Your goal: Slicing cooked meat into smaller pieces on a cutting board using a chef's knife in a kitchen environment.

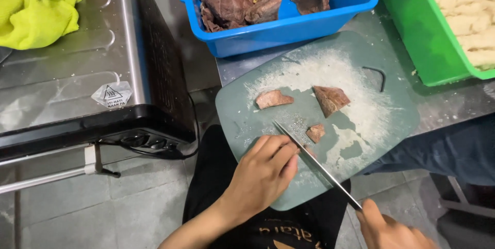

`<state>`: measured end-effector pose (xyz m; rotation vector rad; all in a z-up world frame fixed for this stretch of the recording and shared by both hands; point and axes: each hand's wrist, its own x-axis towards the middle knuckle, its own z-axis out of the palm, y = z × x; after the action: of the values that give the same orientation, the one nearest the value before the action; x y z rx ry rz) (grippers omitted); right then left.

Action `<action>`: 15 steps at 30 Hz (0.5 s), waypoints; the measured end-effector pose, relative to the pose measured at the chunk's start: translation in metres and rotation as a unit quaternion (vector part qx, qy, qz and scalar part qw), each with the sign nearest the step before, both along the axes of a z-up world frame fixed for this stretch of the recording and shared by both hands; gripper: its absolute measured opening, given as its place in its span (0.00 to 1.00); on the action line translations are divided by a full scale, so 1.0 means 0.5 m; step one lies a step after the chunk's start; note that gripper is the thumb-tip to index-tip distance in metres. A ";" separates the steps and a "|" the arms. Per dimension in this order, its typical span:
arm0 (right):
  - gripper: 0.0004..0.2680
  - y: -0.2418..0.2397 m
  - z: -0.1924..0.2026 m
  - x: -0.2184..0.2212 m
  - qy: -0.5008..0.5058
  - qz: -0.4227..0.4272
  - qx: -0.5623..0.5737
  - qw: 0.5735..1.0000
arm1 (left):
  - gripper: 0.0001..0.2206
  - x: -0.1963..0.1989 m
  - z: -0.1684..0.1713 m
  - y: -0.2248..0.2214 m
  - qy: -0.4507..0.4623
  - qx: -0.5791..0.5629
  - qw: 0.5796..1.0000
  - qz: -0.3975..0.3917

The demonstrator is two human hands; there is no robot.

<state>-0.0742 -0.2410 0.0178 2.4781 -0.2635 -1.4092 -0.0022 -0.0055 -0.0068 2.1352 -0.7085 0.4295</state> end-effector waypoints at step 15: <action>0.11 -0.101 -0.131 -0.061 -0.285 0.029 -0.114 0.951 | 0.04 -0.011 0.000 0.003 -0.008 0.024 0.999 0.023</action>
<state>-0.1049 -0.2913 -0.0477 2.6057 -0.4337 -0.5668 -0.0078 -0.0041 -0.0069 2.1982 -0.6866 0.4588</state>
